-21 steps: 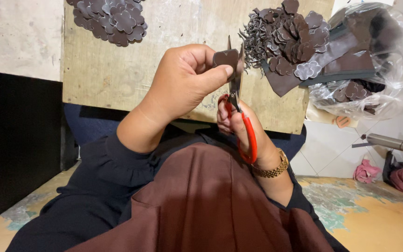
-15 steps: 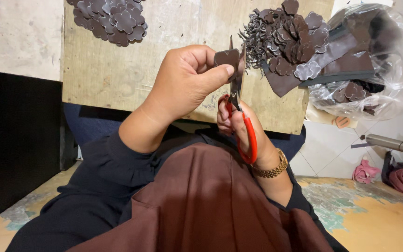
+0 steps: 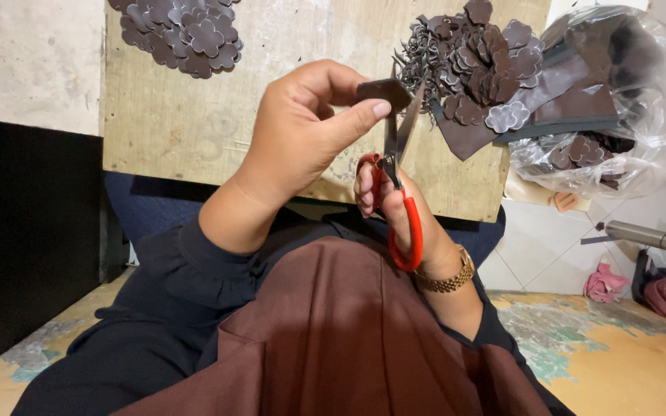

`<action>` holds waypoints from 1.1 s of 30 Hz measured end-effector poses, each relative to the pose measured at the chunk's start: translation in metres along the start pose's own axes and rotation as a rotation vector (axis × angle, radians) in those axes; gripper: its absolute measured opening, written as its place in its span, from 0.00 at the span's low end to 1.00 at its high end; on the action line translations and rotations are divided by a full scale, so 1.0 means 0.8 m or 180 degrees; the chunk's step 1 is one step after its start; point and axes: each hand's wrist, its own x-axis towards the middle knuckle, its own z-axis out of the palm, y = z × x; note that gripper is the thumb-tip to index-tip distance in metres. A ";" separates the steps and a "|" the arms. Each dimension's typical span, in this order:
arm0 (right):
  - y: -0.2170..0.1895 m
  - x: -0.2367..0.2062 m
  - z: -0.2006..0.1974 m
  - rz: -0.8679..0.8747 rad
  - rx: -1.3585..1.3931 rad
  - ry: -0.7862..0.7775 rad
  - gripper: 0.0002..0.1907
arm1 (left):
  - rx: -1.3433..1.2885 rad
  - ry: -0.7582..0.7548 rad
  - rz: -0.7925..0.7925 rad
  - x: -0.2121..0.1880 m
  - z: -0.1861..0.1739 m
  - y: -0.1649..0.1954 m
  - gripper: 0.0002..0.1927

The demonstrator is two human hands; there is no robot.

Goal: The person uses red-handled scissors to trim the edges of small dark brown flower-shaped pieces of material. They hold each piece in the left hand and cut with the right, placing finished pieces into a pile on the wooden table.

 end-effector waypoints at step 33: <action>-0.033 0.011 0.005 -0.0078 -0.0006 0.0075 0.37 | -0.0572 -0.0108 -0.0057 0.014 0.012 0.018 0.10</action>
